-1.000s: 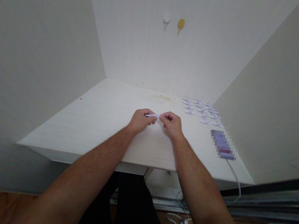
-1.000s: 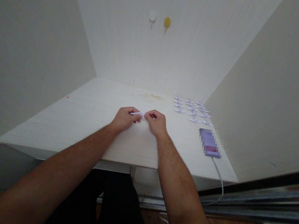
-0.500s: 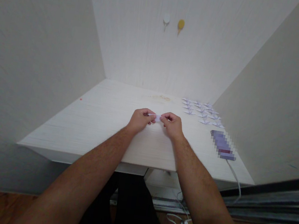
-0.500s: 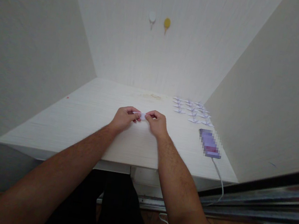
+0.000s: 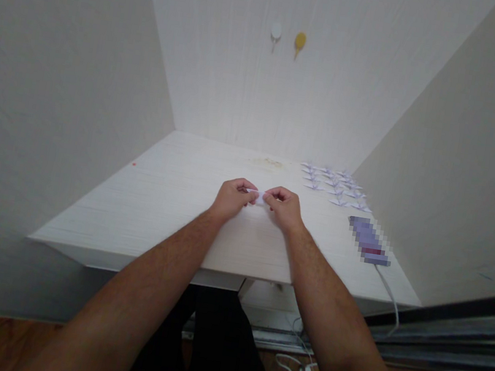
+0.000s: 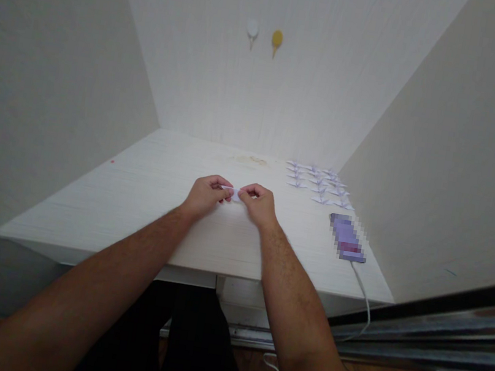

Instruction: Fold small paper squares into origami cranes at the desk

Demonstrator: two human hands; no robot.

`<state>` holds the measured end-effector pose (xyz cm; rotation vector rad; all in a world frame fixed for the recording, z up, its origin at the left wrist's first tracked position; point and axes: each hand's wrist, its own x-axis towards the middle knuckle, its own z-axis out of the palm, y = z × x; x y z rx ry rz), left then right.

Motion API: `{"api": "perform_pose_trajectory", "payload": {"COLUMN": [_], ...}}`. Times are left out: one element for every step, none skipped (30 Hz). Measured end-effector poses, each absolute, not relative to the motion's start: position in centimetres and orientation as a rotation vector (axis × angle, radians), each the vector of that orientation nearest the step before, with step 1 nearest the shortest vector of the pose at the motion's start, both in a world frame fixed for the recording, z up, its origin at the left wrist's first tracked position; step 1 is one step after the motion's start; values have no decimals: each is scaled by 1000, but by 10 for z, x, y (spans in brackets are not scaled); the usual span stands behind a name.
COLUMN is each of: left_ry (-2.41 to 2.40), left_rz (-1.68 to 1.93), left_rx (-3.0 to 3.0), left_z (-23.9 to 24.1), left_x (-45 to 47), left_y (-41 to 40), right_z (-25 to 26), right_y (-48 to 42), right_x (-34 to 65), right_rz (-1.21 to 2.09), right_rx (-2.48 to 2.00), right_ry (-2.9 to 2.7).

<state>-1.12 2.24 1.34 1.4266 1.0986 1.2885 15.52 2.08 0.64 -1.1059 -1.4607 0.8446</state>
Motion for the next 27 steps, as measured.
{"api": "perform_pose_trajectory", "payload": {"left_ry": [1110, 1113, 1108, 1096, 1079, 1059, 1041, 1029, 1022, 1019, 1021, 1027, 1037, 1050, 1064, 1079, 1092, 1101, 1108, 1114, 1119, 1123, 1127, 1131, 1133, 1136, 1138], "left_rz": [1288, 1289, 1292, 1298, 1303, 1304, 1305, 1307, 1307, 1302, 1289, 1273, 1255, 1242, 1238, 1246, 1261, 1279, 1293, 1303, 1308, 1311, 1314, 1318, 1321, 1324, 1325], "left_rx": [1439, 1443, 1437, 1424, 1407, 1390, 1376, 1366, 1362, 1366, 1378, 1394, 1411, 1425, 1431, 1429, 1423, 1415, 1408, 1402, 1398, 1395, 1392, 1389, 1387, 1387, 1388], "left_z": [14, 14, 14, 14, 14, 13, 13, 12, 11, 10, 10, 9, 9, 8, 8, 8, 8, 8, 9, 9, 10, 10, 11, 12, 12, 13, 13], "left_x": [-11, -11, -11, -11, -11, -11, -11, -11, -11, -11, -11, -11, -11, -11, -11, -11, -11, -11, -11, -11, -11, -10, -10, -10, -9, -9, -9], "left_y": [22, 22, 22, 22, 22, 23, 23, 24, 24, 25, 25, 25, 25, 25, 26, 26, 26, 26, 26, 26, 26, 26, 25, 25, 25, 24, 24], "right_z": [6, 6, 5, 5, 5, 5, 5, 5, 5, 5, 5, 5, 4, 4, 3, 3, 2, 2, 2, 3, 3, 3, 4, 4, 4, 3, 3], "right_y": [21, 21, 22, 22, 23, 24, 24, 25, 25, 25, 26, 26, 26, 26, 26, 26, 26, 26, 25, 25, 25, 25, 24, 24, 24, 24, 24], "right_x": [155, 155, 156, 156, 157, 157, 158, 158, 159, 159, 159, 158, 158, 157, 157, 156, 155, 155, 154, 154, 153, 153, 153, 153, 153, 153, 153], "right_rz": [843, 847, 852, 858, 865, 871, 875, 878, 883, 890, 901, 913, 924, 932, 938, 942, 945, 947, 950, 955, 958, 961, 968, 977, 987, 996, 1003], "right_rx": [-1103, -1098, -1094, -1088, -1080, -1071, -1063, -1057, -1055, -1055, -1058, -1061, -1064, -1067, -1068, -1068, -1069, -1070, -1073, -1077, -1083, -1091, -1099, -1106, -1111, -1114, -1115], "right_ry": [-1466, -1467, -1464, -1456, -1443, -1426, -1408, -1388, -1368, -1349, -1332, -1321, -1315, -1315, -1323, -1337, -1353, -1368, -1381, -1392, -1400, -1407, -1411, -1413, -1411, -1408, -1404]}}
